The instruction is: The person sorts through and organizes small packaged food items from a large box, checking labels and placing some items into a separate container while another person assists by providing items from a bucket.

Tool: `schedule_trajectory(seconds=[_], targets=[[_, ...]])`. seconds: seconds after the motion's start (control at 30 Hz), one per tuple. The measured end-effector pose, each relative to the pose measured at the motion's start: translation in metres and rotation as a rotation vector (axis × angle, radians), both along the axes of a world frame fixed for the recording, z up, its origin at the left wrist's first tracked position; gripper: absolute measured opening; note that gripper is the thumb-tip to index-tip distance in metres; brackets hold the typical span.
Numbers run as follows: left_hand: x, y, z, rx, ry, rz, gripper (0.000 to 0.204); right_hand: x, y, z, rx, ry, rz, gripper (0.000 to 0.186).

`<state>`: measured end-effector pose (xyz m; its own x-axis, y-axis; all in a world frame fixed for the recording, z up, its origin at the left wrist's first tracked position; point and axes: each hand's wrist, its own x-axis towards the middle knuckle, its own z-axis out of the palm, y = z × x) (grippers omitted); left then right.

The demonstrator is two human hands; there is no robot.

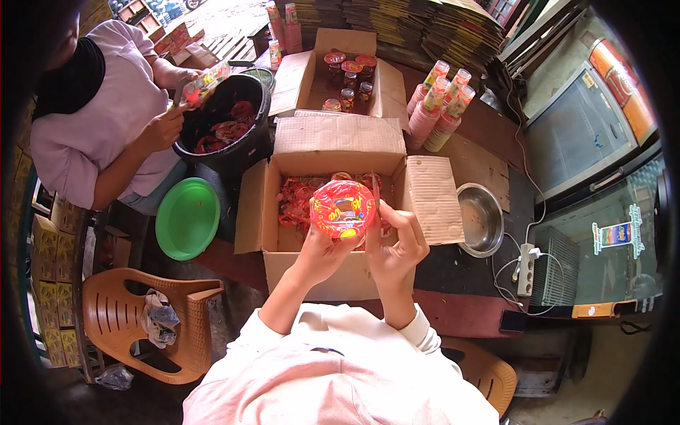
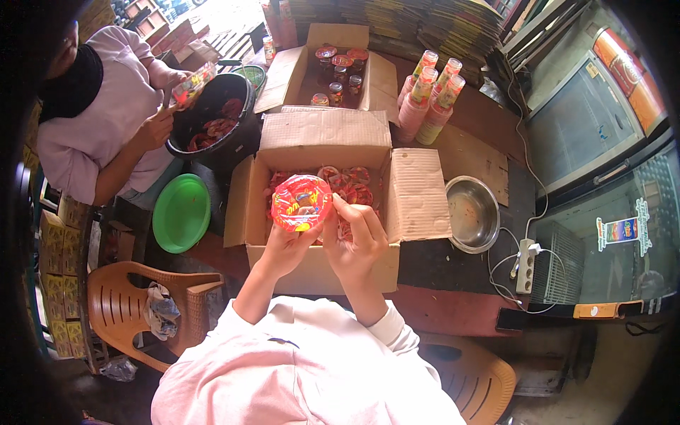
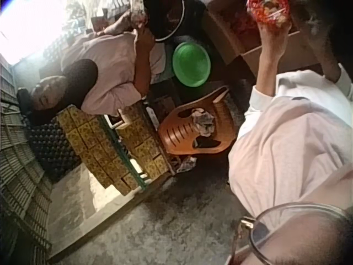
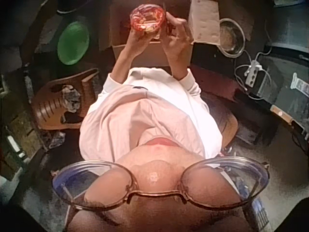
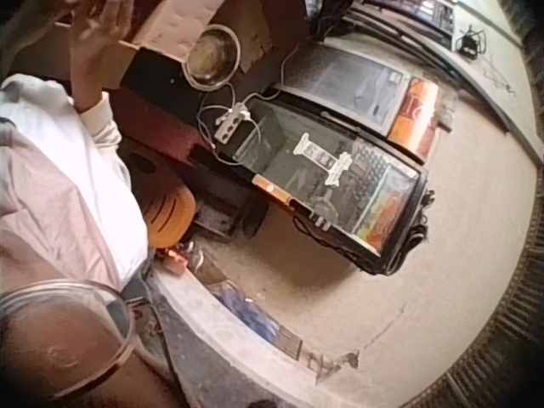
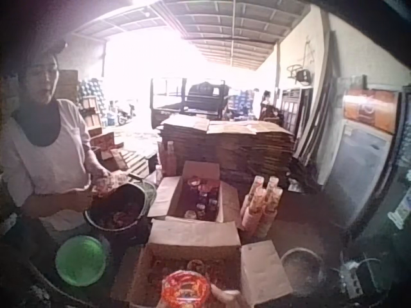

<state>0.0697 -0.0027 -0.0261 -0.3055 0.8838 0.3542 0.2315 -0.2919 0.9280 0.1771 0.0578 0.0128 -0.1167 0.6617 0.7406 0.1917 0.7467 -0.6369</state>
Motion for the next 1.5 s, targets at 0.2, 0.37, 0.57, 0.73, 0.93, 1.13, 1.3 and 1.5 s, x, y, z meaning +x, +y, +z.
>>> schedule_trajectory(seconds=[0.2, 0.37, 0.57, 0.73, 0.93, 1.13, 1.3, 1.5], targets=[[-0.002, 0.000, 0.008, 0.003, -0.055, -0.035, 0.026, 0.003, 0.004, 0.001, -0.038, -0.005, 0.042, 0.020], [-0.004, 0.000, 0.006, -0.021, -0.073, -0.067, 0.029, 0.005, 0.001, 0.001, -0.051, -0.006, 0.037, 0.021], [-0.005, -0.003, 0.005, -0.056, -0.025, -0.101, 0.032, 0.006, 0.005, 0.003, -0.038, 0.006, 0.057, 0.022], [-0.004, -0.006, 0.009, -0.062, -0.098, -0.114, 0.031, 0.008, 0.006, 0.003, -0.052, 0.007, 0.089, 0.021], [-0.009, -0.006, 0.014, -0.057, -0.247, -0.148, 0.025, 0.009, -0.001, 0.006, -0.024, 0.011, 0.031, 0.019], [-0.008, -0.005, 0.014, 0.017, -0.248, -0.148, 0.026, 0.005, -0.008, 0.006, 0.004, -0.004, 0.037, 0.020], [-0.006, -0.004, 0.014, 0.017, -0.174, -0.133, 0.027, 0.003, -0.007, 0.002, -0.018, -0.015, 0.004, 0.021], [-0.005, -0.005, 0.006, 0.034, -0.076, -0.110, 0.029, 0.001, -0.001, 0.004, -0.033, -0.030, 0.015, 0.023]])
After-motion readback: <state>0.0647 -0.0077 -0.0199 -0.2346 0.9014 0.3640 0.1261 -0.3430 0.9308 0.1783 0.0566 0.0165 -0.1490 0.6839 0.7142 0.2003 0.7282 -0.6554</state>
